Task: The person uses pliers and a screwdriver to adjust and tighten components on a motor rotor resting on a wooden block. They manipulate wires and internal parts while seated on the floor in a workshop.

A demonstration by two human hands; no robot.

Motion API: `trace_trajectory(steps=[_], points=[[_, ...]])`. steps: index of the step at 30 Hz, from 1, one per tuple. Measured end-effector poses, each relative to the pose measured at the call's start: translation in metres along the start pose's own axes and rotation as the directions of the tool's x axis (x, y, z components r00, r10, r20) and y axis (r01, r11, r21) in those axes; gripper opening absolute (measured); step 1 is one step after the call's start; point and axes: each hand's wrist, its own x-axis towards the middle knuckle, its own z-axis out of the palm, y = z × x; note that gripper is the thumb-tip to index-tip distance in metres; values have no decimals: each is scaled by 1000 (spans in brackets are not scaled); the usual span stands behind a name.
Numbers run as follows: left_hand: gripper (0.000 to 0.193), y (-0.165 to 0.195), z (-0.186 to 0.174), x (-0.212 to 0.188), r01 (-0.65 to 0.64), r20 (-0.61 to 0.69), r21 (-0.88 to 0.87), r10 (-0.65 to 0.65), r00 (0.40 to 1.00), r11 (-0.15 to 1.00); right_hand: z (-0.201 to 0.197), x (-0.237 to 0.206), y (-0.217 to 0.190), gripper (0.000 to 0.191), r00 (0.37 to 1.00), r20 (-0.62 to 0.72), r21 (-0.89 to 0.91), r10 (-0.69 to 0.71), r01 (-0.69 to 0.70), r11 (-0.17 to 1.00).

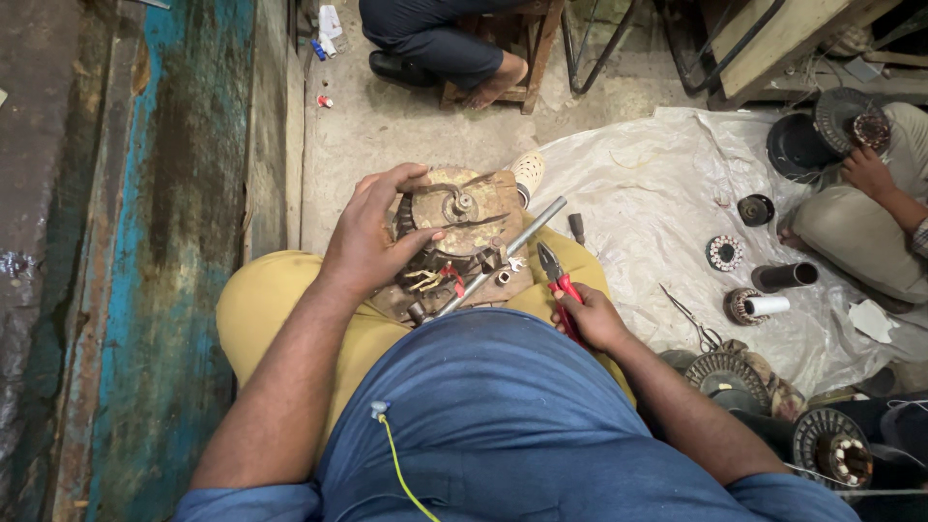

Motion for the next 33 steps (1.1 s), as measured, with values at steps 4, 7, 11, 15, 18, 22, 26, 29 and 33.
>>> trace_trajectory(steps=[4,7,11,15,18,22,26,29,33], points=[[67,-3,1,-2,-18,-3,33,18,1000,999,1,0,0,34,1000,18,23,-10,9,1000],[61,-5,2,-3,-70,-14,52,71,997,996,0,0,0,34,1000,6,-5,8,-8,1000],[64,-7,2,-4,-7,-10,35,7,1000,999,0,1,-1,34,1000,12,10,-2,2,1000],[89,-5,1,-2,42,50,46,-44,998,998,0,1,0,34,1000,18,15,-8,7,1000],[105,-1,1,1,2,53,64,-6,999,998,0,1,0,34,1000,24,16,-20,19,1000],[108,5,2,6,30,59,60,-34,998,998,1,1,1,33,1000,21,6,-11,11,1000],[102,8,3,8,21,72,89,-27,997,996,1,0,0,33,1000,11,20,-22,22,1000],[98,8,2,5,87,83,72,-93,992,994,2,-1,-2,33,1000,9,14,-19,19,1000],[94,4,0,-1,158,60,75,-163,985,985,2,-3,-5,33,1000,11,25,-15,15,1000]])
